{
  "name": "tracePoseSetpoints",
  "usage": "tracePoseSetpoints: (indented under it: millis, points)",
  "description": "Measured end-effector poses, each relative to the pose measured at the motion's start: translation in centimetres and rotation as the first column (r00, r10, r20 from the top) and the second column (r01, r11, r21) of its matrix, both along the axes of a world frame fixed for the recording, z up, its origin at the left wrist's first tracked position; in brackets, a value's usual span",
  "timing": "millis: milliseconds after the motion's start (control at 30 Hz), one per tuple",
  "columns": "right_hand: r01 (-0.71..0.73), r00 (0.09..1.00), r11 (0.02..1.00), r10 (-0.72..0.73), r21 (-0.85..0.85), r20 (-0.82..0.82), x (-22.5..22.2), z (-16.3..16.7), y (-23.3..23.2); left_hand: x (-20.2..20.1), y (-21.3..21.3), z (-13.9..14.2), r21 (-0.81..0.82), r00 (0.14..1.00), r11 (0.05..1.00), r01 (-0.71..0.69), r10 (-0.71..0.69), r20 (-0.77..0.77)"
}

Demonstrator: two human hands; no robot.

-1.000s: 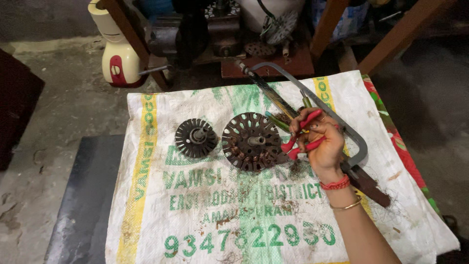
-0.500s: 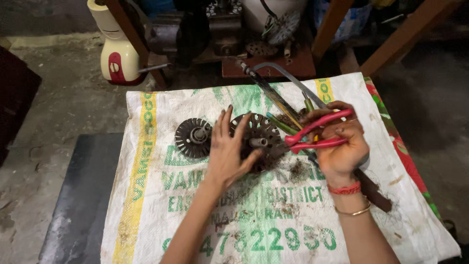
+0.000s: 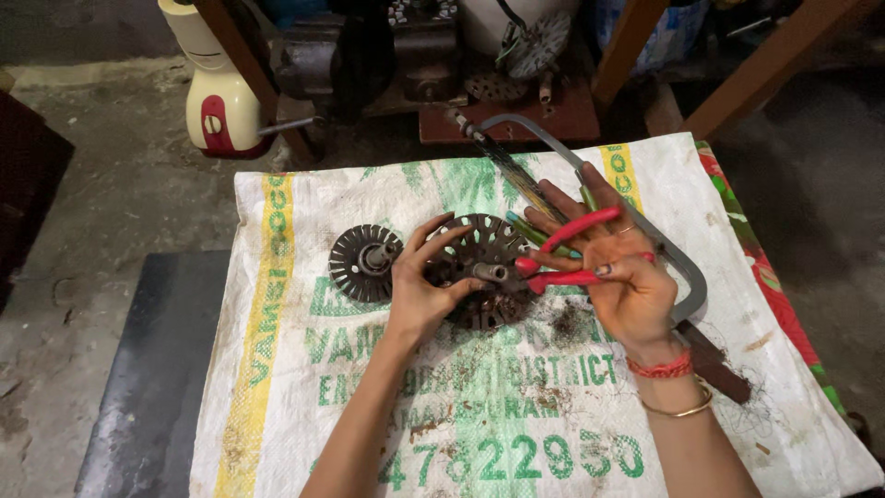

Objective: The person dismantles a small electric motor armature on a sack on the floor. They grip the rotor between their legs, use pliers to pull windings and parts from the slots, and use a hacksaw to cut through the windings, then continue extracting pieces with pliers.

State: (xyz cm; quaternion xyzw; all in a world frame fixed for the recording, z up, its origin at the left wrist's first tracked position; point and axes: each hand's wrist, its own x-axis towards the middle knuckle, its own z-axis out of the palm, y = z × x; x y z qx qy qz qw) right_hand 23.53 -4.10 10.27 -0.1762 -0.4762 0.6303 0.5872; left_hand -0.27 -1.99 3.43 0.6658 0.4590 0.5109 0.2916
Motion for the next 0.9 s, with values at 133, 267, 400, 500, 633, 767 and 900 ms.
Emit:
tracePoseSetpoints:
  millis: [133, 267, 400, 500, 633, 767, 900]
  points:
    - [-0.007, 0.998, 0.999, 0.006, -0.032, -0.055, 0.6, 0.3, 0.1, 0.1, -0.2, 0.3, -0.05, 1.0, 0.999, 0.016, -0.016, -0.003]
    - [-0.003, 0.999, 1.0, 0.002, -0.028, -0.032, 0.8, 0.4, 0.1, 0.4, -0.2, 0.3, 0.018, 0.999, 1.0, 0.001, 0.0, -0.047]
    - [0.003, 1.0, 1.0, -0.003, -0.015, -0.013, 0.2, 0.2, 0.2, 0.4, -0.1, -0.1, -0.065, 1.0, 0.998, 0.019, -0.019, 0.004]
    - [-0.025, 0.999, 0.999, 0.026, 0.02, -0.042, -0.1, -0.1, 0.3, 0.4, 0.1, -0.5, -0.007, 1.0, 1.0, 0.012, -0.012, -0.026]
    - [-0.07, 0.996, 0.995, 0.074, 0.071, -0.051, 0.1, -0.7, 0.7, 0.3, 0.2, -0.8, 0.056, 0.997, 0.998, -0.002, 0.006, -0.076]
    - [0.038, 0.996, 0.999, -0.038, 0.004, -0.087, 0.1, -2.1, 1.6, 0.3, 0.3, -0.9, -0.043, 0.999, 0.999, 0.011, -0.012, -0.03]
    - [0.291, 0.956, 0.957, -0.292, 0.012, 0.024, -0.3, -4.0, 2.1, 0.3, 0.2, -1.0, 0.054, 0.997, 0.999, 0.0, 0.004, -0.083]
